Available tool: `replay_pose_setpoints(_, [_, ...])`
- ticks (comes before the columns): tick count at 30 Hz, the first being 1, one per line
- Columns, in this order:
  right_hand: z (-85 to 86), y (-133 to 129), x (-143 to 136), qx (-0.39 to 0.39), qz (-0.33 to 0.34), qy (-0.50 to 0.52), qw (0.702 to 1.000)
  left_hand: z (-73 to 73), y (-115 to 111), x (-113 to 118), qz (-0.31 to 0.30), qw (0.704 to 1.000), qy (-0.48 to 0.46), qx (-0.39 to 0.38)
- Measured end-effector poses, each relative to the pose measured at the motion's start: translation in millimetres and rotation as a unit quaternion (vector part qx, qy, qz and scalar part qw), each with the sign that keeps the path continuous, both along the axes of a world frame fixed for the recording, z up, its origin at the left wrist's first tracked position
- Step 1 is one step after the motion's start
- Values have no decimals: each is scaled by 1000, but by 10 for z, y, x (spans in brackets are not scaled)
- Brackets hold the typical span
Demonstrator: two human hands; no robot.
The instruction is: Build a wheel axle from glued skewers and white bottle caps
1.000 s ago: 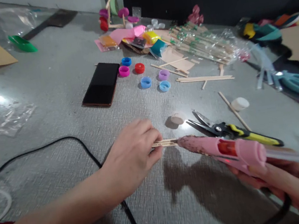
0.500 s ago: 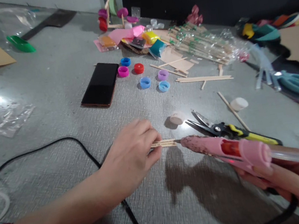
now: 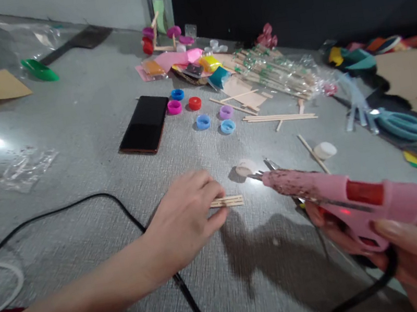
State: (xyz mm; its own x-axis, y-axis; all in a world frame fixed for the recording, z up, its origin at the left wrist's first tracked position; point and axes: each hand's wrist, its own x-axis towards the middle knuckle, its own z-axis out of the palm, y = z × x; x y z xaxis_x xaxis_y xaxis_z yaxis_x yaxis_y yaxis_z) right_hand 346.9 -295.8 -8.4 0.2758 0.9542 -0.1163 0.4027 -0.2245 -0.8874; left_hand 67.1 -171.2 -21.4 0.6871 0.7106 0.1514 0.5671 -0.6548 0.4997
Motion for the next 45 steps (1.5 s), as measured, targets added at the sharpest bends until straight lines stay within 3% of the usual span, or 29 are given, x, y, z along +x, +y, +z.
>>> replay_pose_setpoints(3, [2, 141, -107, -1, 5, 81, 997, 104, 7, -79, 20, 997, -68, 2])
replay_pose_setpoints(5, [73, 213, -198, 15, 32, 36, 999, 226, 24, -184, 85, 983, -160, 16])
replay_pose_setpoints(9, [331, 337, -499, 61, 164, -126, 976, 439, 73, -428, 242, 904, -345, 67])
replay_pose_setpoints(11, [425, 418, -703, 86, 209, -179, 958, 482, 100, -518, 281, 863, -406, 105])
replay_pose_setpoints(14, [445, 600, -1028, 146, 266, -273, 913, 506, 125, -610, 319, 830, -425, 169])
replay_pose_setpoints(16, [402, 761, -1246, 189, 273, -338, 881, 538, 116, -662, 338, 821, -422, 183])
replay_pose_setpoints(19, [328, 1012, -1582, 208, 270, -372, 864, 635, 66, -737, 361, 811, -420, 188])
replay_pose_setpoints(23, [254, 1209, -2021, 221, 281, -406, 841, 773, 10, -842, 333, 745, -489, 308])
replay_pose_setpoints(26, [205, 1167, -2206, 223, 301, -425, 824, 775, 13, -946, 287, 712, -528, 362])
replay_pose_setpoints(30, [166, 914, -2112, 198, 284, -453, 822, 624, -18, -1061, 263, 721, -510, 389])
replay_pose_setpoints(32, [151, 786, -1989, 173, 256, -469, 827, 541, -79, -1061, 252, 739, -504, 369])
replay_pose_setpoints(35, [114, 670, -1888, 143, 232, -489, 829, 470, -179, -975, 257, 798, -459, 295])
replay_pose_setpoints(38, [67, 638, -1973, 120, 228, -499, 827, 463, -223, -840, 221, 852, -406, 245])
replay_pose_setpoints(42, [68, 632, -2139, 106, 235, -488, 834, 499, -226, -694, 176, 902, -330, 213])
replay_pose_setpoints(45, [121, 617, -1968, 132, 276, -466, 830, 525, -241, -651, 147, 939, -239, 197])
